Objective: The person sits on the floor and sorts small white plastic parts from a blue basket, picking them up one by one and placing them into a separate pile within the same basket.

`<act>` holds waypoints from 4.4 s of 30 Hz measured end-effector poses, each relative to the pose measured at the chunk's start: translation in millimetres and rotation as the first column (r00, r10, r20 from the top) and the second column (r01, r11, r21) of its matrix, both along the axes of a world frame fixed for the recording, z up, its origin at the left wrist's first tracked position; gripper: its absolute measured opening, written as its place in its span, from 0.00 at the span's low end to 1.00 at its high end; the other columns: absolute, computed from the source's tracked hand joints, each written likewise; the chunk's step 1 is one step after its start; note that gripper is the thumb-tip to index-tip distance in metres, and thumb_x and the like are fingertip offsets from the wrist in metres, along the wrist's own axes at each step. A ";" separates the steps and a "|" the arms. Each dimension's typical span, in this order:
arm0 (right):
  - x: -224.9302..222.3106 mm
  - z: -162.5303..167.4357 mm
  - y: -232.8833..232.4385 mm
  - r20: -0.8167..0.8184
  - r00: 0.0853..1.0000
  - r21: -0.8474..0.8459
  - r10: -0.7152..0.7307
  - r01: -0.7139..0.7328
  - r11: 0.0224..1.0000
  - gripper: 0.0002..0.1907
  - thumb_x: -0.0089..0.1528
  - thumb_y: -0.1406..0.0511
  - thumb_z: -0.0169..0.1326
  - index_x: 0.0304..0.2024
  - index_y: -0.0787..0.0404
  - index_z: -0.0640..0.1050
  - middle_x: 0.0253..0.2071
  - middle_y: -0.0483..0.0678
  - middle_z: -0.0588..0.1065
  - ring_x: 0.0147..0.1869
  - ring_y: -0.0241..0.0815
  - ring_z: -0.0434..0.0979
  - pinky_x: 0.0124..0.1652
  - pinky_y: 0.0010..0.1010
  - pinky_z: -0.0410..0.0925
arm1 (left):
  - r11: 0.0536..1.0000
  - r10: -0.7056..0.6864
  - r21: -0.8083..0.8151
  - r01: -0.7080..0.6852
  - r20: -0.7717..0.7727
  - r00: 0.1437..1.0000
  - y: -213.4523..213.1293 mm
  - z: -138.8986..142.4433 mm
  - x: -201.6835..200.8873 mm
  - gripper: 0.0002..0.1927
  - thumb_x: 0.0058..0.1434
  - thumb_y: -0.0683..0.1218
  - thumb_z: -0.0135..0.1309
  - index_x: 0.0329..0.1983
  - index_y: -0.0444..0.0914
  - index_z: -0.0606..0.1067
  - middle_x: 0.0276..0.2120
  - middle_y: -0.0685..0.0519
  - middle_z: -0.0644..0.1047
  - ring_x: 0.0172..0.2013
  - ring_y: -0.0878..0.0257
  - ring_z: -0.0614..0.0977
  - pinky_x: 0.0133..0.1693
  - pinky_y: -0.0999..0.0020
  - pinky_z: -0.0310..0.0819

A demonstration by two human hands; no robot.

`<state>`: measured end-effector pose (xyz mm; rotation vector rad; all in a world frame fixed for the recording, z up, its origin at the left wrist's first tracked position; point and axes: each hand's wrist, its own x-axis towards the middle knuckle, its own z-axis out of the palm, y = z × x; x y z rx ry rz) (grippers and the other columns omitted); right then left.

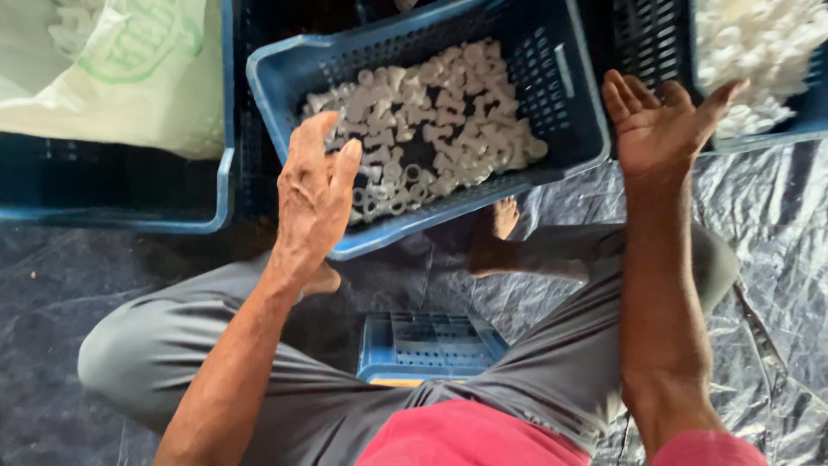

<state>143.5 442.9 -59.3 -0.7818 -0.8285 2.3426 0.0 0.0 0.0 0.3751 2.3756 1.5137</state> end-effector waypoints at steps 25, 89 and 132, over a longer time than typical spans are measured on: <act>-176.3 -260.9 -308.8 0.785 0.567 0.547 0.249 -0.446 -0.708 0.40 0.47 0.62 0.67 0.61 0.65 0.72 0.48 0.64 0.78 0.49 0.68 0.77 0.46 0.53 0.68 | 0.746 0.311 0.579 -0.330 0.136 0.941 -73.0 -16.7 -63.7 0.18 0.80 0.54 0.52 0.55 0.33 0.75 0.42 0.57 0.78 0.40 0.71 0.79 0.47 0.72 0.81; -3.7 55.7 -271.8 0.289 0.766 0.617 0.574 -0.607 0.500 0.13 0.68 0.72 0.55 0.55 0.70 0.75 0.42 0.47 0.79 0.42 0.32 0.80 0.43 0.26 0.77 | 0.994 -0.093 -0.087 0.068 -0.328 0.940 21.0 17.2 44.5 0.23 0.73 0.59 0.43 0.32 0.38 0.75 0.20 0.47 0.78 0.24 0.47 0.82 0.26 0.54 0.72; -14.2 16.2 -192.6 0.570 0.598 0.247 0.563 -0.779 0.577 0.08 0.62 0.68 0.59 0.43 0.64 0.82 0.34 0.50 0.79 0.31 0.38 0.77 0.30 0.27 0.72 | 0.982 -0.077 0.137 0.126 -0.319 0.945 20.4 -2.1 42.5 0.25 0.79 0.60 0.46 0.60 0.33 0.72 0.51 0.41 0.77 0.50 0.48 0.80 0.51 0.55 0.73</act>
